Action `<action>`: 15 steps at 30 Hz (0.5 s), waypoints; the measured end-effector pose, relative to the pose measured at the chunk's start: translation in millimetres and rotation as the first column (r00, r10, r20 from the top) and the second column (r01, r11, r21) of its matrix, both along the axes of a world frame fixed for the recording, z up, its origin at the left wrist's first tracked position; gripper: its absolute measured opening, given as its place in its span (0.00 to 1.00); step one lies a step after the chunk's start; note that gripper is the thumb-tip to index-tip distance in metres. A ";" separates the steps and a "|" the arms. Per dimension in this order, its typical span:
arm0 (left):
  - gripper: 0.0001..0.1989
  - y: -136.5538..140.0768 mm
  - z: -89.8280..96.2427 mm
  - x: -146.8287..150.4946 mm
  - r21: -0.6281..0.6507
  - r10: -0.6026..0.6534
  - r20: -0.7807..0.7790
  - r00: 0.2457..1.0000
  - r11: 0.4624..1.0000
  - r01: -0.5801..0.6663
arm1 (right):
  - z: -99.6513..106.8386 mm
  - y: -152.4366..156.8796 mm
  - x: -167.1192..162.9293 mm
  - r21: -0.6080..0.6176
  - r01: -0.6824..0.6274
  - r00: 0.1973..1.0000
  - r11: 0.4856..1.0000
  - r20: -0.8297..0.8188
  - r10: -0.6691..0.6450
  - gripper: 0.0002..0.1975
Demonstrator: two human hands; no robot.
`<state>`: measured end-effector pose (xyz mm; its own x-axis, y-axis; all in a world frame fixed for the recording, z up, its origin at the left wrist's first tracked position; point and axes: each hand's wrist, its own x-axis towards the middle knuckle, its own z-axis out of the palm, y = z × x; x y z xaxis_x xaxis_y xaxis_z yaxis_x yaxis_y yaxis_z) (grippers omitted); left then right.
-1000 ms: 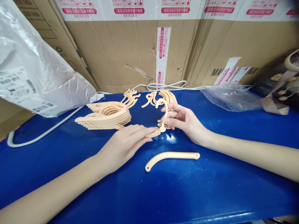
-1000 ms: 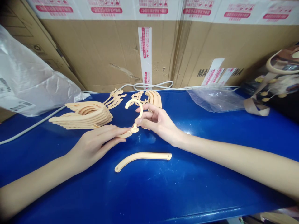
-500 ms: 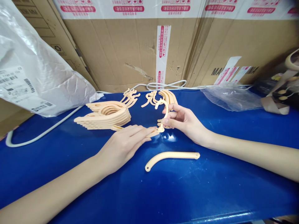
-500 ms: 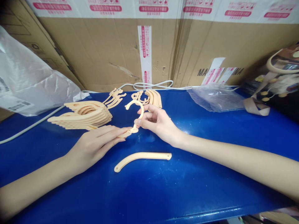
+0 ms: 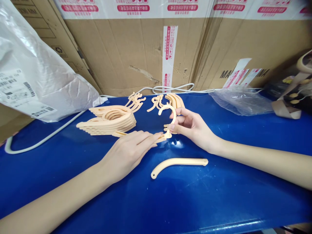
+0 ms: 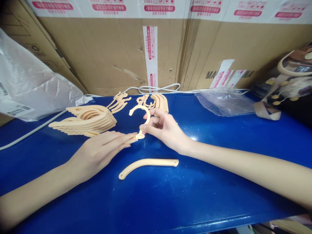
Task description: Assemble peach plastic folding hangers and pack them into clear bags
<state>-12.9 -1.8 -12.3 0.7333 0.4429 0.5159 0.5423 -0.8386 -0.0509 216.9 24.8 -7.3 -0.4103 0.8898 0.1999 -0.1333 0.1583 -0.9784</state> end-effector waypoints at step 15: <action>0.15 -1.1 1.5 3.7 0.043 0.021 -0.061 0.998 0.999 -0.019 | -1.7 -0.1 0.6 0.041 0.006 0.999 0.999 0.043 -0.008 0.15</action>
